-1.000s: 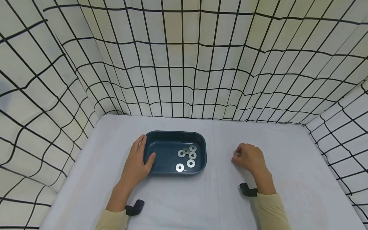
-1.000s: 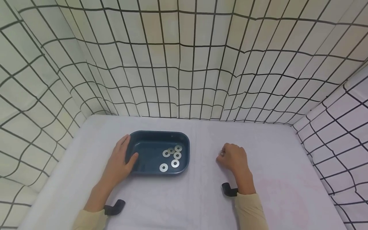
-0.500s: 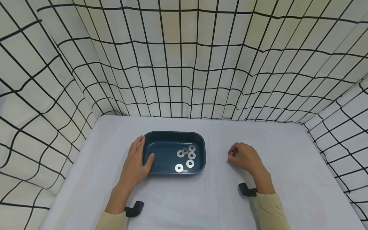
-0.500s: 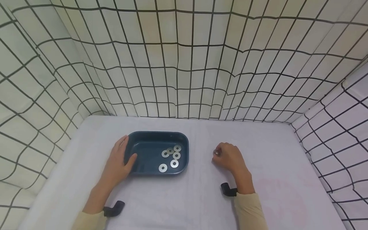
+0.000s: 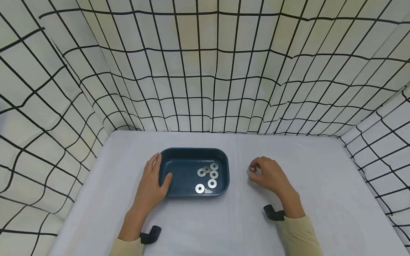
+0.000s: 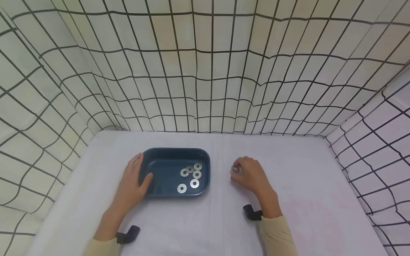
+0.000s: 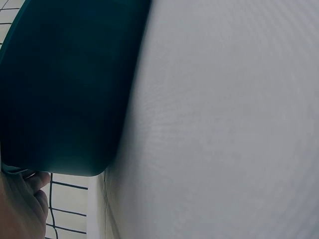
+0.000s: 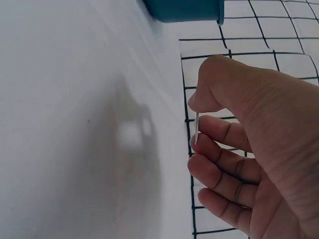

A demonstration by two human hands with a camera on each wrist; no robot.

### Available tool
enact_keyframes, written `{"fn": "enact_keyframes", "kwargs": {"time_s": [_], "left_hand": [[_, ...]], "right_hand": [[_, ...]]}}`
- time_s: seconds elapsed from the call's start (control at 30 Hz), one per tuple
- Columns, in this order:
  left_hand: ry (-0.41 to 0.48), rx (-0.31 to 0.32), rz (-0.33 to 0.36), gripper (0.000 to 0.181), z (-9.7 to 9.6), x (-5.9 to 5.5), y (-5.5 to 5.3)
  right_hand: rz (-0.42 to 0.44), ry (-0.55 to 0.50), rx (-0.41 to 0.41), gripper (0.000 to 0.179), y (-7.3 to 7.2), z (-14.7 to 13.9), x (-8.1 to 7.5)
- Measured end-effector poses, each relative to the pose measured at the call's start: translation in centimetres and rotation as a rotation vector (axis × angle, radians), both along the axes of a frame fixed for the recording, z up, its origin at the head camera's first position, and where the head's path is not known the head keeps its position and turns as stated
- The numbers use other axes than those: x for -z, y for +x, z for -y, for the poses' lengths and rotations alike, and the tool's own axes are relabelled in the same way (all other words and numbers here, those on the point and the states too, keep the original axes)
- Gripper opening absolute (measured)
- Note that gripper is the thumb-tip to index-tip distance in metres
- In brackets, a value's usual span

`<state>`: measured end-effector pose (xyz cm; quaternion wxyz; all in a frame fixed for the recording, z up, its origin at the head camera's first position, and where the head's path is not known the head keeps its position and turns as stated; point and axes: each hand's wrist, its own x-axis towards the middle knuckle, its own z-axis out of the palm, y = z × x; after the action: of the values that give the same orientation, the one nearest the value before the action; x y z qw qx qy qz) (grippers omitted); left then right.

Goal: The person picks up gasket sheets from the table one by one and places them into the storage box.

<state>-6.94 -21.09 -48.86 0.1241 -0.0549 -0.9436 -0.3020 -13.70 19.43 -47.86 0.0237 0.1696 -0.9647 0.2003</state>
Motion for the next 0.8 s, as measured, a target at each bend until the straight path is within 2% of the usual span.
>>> {"fn": "enact_keyframes", "kwargs": {"time_s": [0.3, 0.8], "left_hand": [[-0.008, 0.001, 0.001, 0.076, 0.1, 0.0, -0.2], [0.005, 0.002, 0.007, 0.076, 0.1, 0.1, -0.3]], "right_hand": [[-0.052, -0.003, -0.065, 0.018, 0.2, 1.8, -1.9], [-0.114, 0.047, -0.133, 0.021, 0.7, 3.7, -3.4]]}}
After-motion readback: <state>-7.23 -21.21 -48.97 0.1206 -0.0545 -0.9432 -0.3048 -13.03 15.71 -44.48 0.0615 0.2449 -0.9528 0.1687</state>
